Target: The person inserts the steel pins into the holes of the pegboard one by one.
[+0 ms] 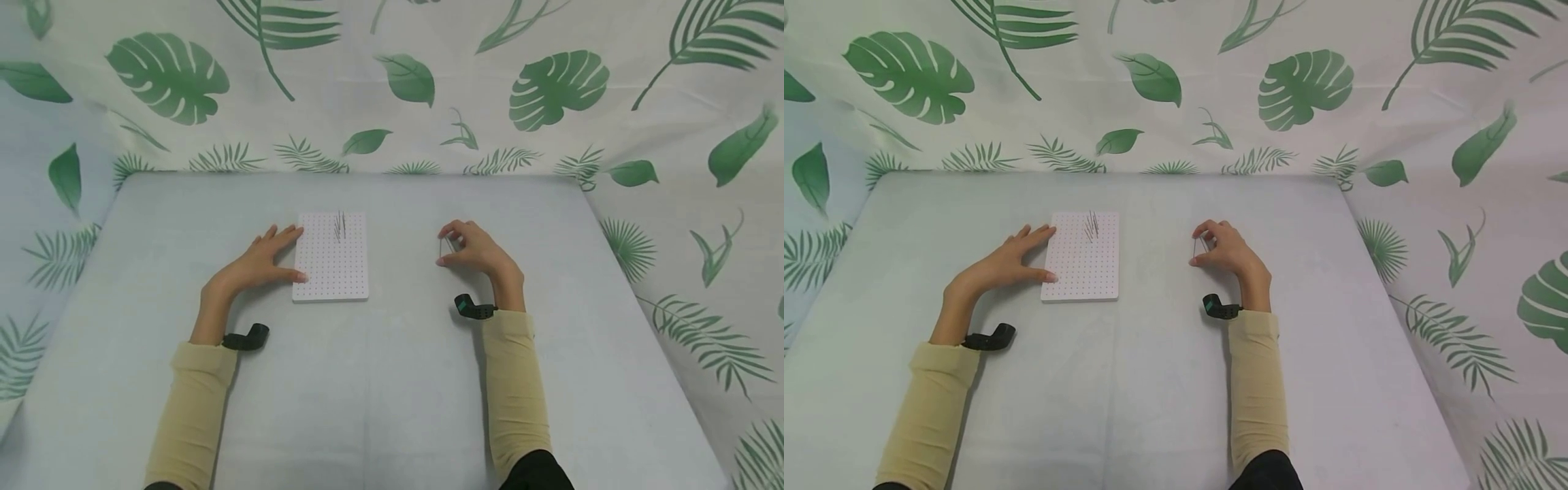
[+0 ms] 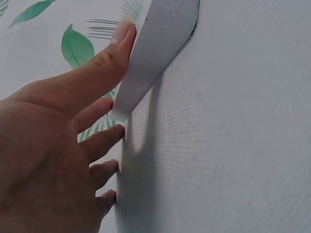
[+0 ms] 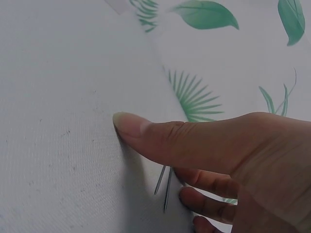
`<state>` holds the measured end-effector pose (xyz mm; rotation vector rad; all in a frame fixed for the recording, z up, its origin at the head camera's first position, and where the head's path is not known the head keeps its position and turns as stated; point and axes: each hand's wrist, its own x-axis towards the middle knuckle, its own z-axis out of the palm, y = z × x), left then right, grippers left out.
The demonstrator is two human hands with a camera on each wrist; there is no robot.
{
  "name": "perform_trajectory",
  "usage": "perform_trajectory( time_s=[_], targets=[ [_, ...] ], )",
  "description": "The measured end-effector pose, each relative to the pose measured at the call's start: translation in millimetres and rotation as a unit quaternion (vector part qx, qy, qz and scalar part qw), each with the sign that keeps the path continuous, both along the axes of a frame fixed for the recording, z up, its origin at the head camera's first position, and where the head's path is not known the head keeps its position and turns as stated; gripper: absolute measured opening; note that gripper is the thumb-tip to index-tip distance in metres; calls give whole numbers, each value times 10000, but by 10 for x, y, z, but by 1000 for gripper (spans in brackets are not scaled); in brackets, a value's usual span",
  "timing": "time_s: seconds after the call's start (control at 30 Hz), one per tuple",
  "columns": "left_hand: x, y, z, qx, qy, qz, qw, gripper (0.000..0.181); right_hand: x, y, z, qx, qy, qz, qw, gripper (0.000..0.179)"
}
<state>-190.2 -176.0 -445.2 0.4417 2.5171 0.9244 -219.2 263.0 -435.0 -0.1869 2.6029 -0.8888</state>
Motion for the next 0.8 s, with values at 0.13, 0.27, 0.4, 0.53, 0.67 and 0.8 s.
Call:
perform_trajectory(
  time_s=[0.13,0.27,0.4,0.53,0.67,0.8],
  targets=[
    [15,-11,-29,83,-17,46,10000,100,-6,-4,-3,42,52,71,10000,51],
    [28,-17,-52,114,-45,78,9999,101,5,5,-11,43,8,78,10000,50],
    [25,-15,-58,128,11,78,9999,101,14,17,-11,19,-10,31,10000,50],
    [14,-15,-45,114,57,61,9999,101,21,9,-1,7,7,-4,10000,51],
    [9,-25,-37,87,26,53,9999,101,19,-5,-3,19,-8,-3,10000,52],
    [8,-27,-28,127,18,60,9999,101,5,-5,-2,69,28,0,10000,52]
  ],
)
